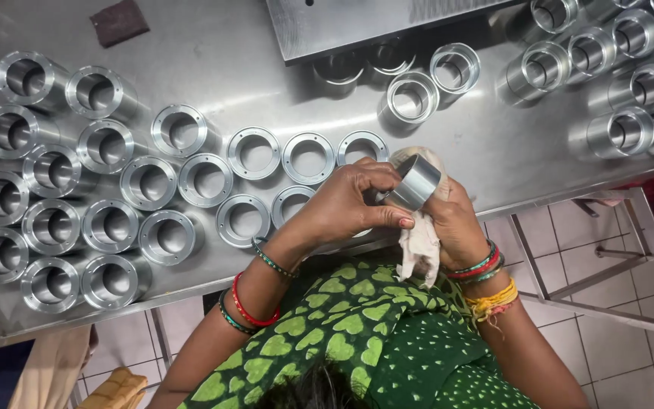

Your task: The recorder uses a white cloth to wipe down and clean metal ring components on a fabrication table.

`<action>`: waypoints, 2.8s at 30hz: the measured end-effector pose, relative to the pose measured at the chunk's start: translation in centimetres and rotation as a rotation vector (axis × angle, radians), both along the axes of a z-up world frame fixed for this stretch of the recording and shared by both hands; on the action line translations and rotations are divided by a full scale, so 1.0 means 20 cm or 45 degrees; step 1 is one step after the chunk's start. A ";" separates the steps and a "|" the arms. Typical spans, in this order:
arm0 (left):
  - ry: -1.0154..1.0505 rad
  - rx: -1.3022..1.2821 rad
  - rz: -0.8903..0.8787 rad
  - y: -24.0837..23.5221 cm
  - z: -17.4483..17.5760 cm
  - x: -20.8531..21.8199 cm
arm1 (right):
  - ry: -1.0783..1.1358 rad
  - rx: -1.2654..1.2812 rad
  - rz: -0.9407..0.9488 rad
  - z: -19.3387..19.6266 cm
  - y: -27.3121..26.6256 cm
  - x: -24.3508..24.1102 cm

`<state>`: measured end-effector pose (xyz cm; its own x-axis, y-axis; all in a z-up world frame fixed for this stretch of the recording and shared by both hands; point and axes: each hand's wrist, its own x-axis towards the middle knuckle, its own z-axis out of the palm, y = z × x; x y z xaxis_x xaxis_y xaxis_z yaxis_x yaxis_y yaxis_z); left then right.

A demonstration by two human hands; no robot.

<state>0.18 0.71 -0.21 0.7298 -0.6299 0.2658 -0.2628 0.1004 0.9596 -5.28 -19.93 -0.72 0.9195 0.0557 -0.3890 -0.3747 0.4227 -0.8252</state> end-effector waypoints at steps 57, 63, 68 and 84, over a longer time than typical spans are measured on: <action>-0.216 0.268 0.544 -0.33 0.06 0.03 | -0.346 -1.634 0.701 0.28 -0.13 -0.24; -0.229 0.217 0.577 -0.31 0.07 0.05 | -0.262 -1.725 0.451 0.24 -0.30 -0.21; -0.387 0.460 0.408 -0.35 -0.03 0.09 | -0.380 -1.816 0.200 0.32 -0.36 -0.16; -1.072 0.909 0.697 -0.46 -0.07 0.32 | -0.396 -1.684 0.086 0.25 -0.34 -0.02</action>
